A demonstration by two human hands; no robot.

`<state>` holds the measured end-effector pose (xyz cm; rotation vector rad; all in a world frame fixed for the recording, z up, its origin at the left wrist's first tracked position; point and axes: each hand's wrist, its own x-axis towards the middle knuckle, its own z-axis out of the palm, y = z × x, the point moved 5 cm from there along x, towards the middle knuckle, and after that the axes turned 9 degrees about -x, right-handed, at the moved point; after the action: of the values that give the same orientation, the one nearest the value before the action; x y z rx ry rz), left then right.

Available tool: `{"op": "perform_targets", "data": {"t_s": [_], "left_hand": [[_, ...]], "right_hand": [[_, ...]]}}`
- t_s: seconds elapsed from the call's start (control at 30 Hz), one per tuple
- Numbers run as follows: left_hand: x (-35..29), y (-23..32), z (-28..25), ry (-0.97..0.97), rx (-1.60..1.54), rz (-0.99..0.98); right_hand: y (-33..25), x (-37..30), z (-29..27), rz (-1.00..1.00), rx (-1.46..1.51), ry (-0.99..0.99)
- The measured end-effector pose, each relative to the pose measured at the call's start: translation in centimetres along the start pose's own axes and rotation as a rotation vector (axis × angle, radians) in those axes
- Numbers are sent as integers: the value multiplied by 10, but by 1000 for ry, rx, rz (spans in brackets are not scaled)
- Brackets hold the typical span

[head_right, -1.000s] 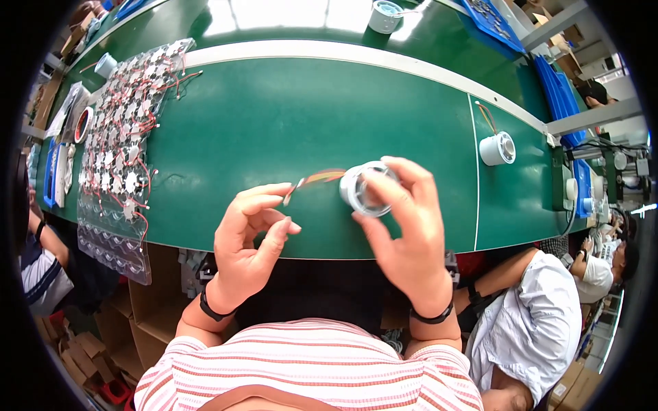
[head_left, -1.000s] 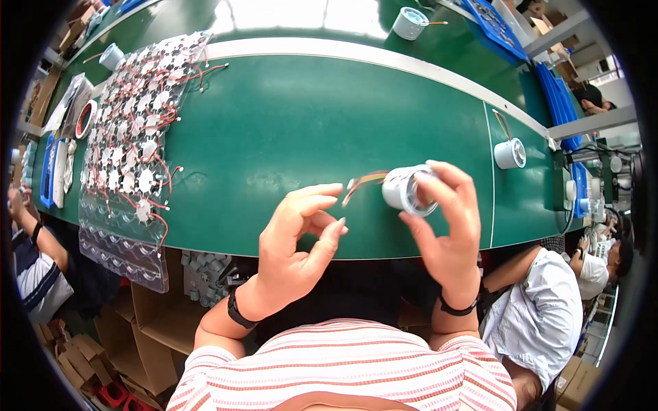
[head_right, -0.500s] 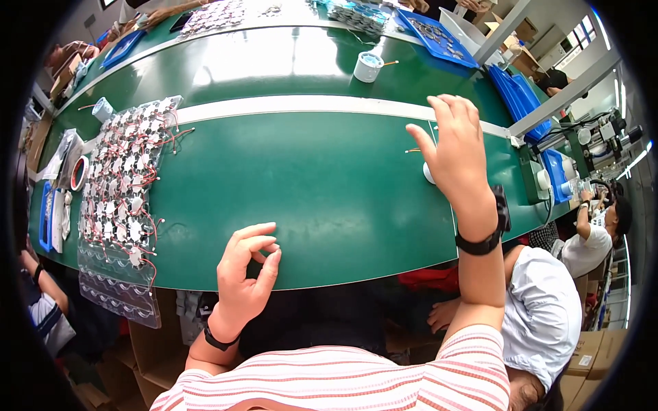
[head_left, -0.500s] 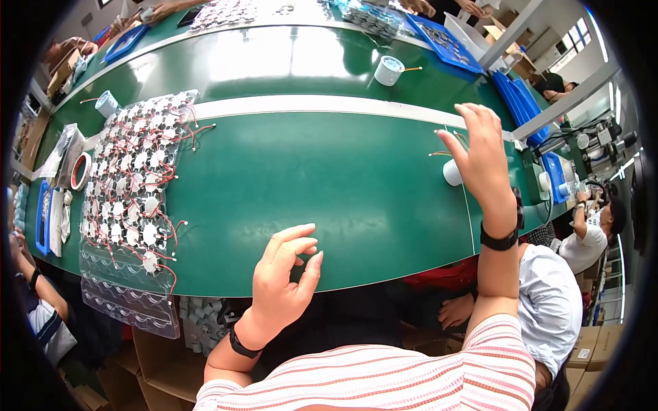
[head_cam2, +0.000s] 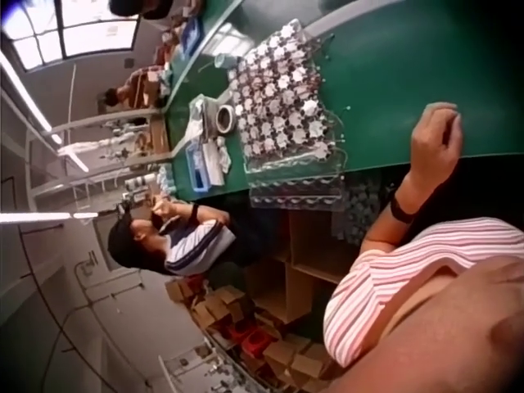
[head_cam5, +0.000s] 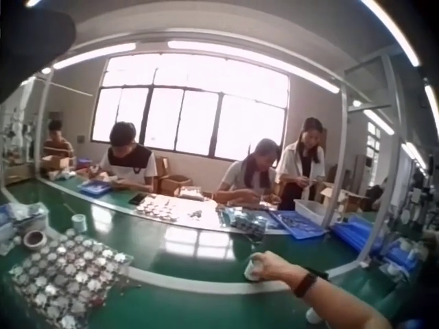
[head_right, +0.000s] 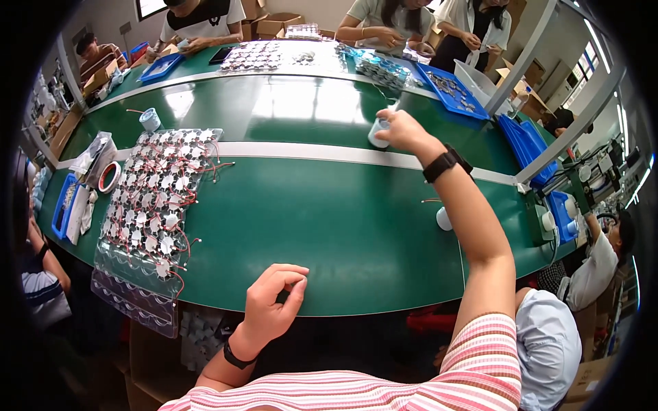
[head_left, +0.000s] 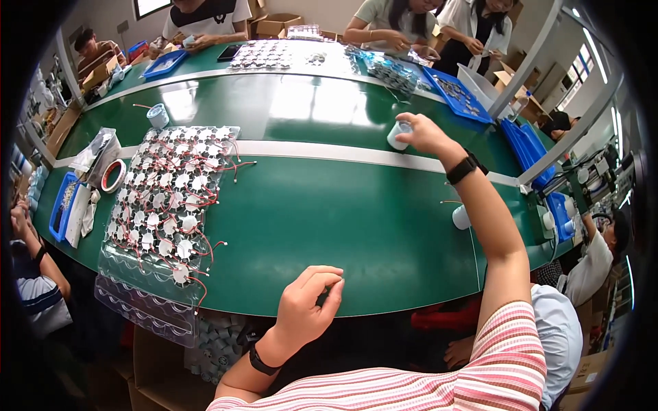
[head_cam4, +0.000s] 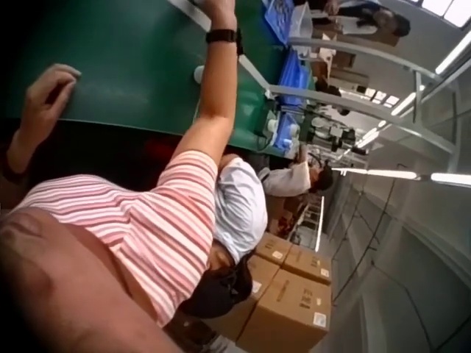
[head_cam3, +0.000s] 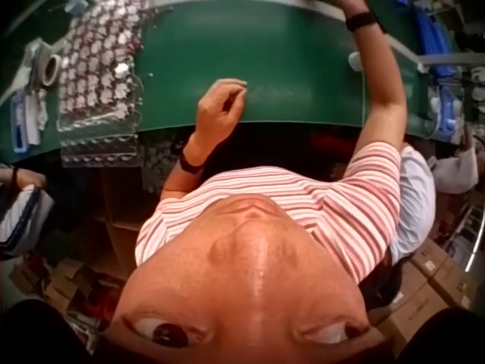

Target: The person picks up a motor and a plastic housing, threads the wires through the housing, and presses the motor into place by hand. After seating the motor, the person sets the assembled unit aside on the table and repeats the process.

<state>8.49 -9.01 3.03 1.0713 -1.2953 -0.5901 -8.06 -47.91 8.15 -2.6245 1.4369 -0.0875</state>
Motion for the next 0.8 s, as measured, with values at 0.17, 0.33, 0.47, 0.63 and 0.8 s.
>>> {"op": "perform_targets", "data": {"t_s": [0.17, 0.33, 0.47, 0.63, 0.8], "left_hand": [[1, 0, -5, -4, -34, 27], [-1, 15, -2, 122, -94, 162], [-1, 23, 13, 32, -29, 158], [1, 23, 17, -155, 221, 177], [-2, 18, 23, -188, 244, 161]], "right_hand": [[-139, -140, -23, -416, 138, 109], [-186, -233, 4, -492, 100, 54], [-185, -254, 32, -424, 153, 14], [-179, -258, 35, -453, 459, 202], [-178, -259, 51, -628, 491, 69]]}}
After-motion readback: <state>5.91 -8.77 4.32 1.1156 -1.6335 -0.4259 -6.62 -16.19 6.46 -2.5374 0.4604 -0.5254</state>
